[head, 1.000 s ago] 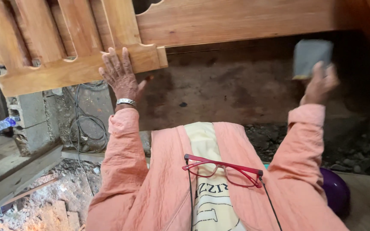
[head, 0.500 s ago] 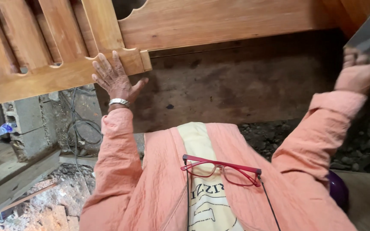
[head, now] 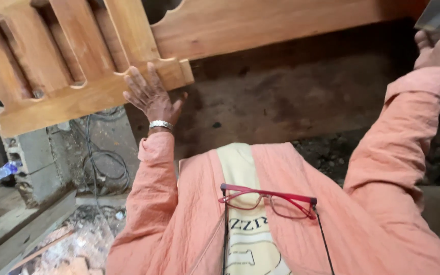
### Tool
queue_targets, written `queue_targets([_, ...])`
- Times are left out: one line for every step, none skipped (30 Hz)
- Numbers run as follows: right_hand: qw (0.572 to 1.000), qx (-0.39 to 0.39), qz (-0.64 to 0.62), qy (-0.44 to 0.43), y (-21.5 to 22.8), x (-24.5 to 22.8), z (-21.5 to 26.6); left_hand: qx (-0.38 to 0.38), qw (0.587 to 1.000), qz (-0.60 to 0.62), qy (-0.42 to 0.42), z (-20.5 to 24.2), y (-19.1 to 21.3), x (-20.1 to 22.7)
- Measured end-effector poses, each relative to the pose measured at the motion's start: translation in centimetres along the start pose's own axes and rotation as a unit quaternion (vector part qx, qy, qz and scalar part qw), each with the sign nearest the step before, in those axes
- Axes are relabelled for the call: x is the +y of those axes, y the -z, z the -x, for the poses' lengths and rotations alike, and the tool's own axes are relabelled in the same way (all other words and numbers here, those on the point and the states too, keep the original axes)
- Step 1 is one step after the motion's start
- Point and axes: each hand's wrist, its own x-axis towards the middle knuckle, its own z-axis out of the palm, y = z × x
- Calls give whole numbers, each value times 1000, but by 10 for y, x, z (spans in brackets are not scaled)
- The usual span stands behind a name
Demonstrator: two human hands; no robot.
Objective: Sanding wooden furniture components using sandpaper to smooth the surfaces.
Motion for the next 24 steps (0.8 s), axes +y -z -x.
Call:
queue_targets([1000,-17,-12,16,-2,-1,7,-5,1000,-7,-6,-3,0,-1])
queue_targets([999,-34,-24,33,-3,-3,13,-9,1000,-14,-12,-6,1,0])
queue_targets([999,-30,-22,30,-4,1,28,-13,1000,-15,-14,-5,1,-4])
queue_targets([991,-99,23,84,-5,5,43,-8,1000,-4,-30,-4,1,-7])
queue_targets([974,-164,64,141,-6,7,55,2,999,8,-47,-8,1,-8])
queue_targets([975,-160,62,142,-3,20,69,3,999,8,-52,-4,0,-15])
queue_targets([975,-175,88,106,-3,28,78,4,998,22,-66,-5,-1,-18])
queue_targets([973,-190,114,69,-4,37,86,5,996,35,-81,-7,-2,-19])
queue_targets([973,-188,118,65,-3,32,103,-1,996,34,-81,-8,1,-21])
queue_targets([973,-199,103,49,-1,27,120,-15,995,50,-85,-8,4,-22])
queue_targets([974,-209,83,35,-2,22,136,-25,994,65,-90,-13,9,-23])
queue_targets([974,-208,82,31,12,27,132,-26,994,61,-92,-8,8,-30])
queue_targets([981,-188,48,28,22,23,122,3,993,70,-98,-13,6,-30])
queue_targets([985,-168,13,25,31,20,111,31,991,78,-105,-18,5,-28])
queue_targets([985,-167,14,26,41,13,101,31,991,80,-106,-22,11,-25])
queue_targets([993,-110,-18,43,50,6,90,38,984,137,-104,-26,16,-21])
queue_targets([996,-54,-49,60,59,1,77,45,975,194,-100,-30,20,-17])
queue_targets([995,-55,-48,61,73,2,50,45,975,195,-99,-33,21,-10])
queue_targets([987,1,-157,31,92,2,22,58,969,220,-95,-36,22,0])
queue_targets([963,56,-262,1,111,1,-8,70,963,244,-90,-39,22,12])
queue_targets([963,61,-262,2,118,-4,-17,67,963,245,-94,-41,28,29])
queue_targets([941,77,-328,-25,125,-9,-27,62,954,276,-100,-42,35,47])
queue_targets([913,93,-393,-50,131,-15,-37,59,944,307,-107,-45,41,65])
queue_targets([912,97,-395,-48,143,-3,-79,58,943,308,-111,-53,44,89])
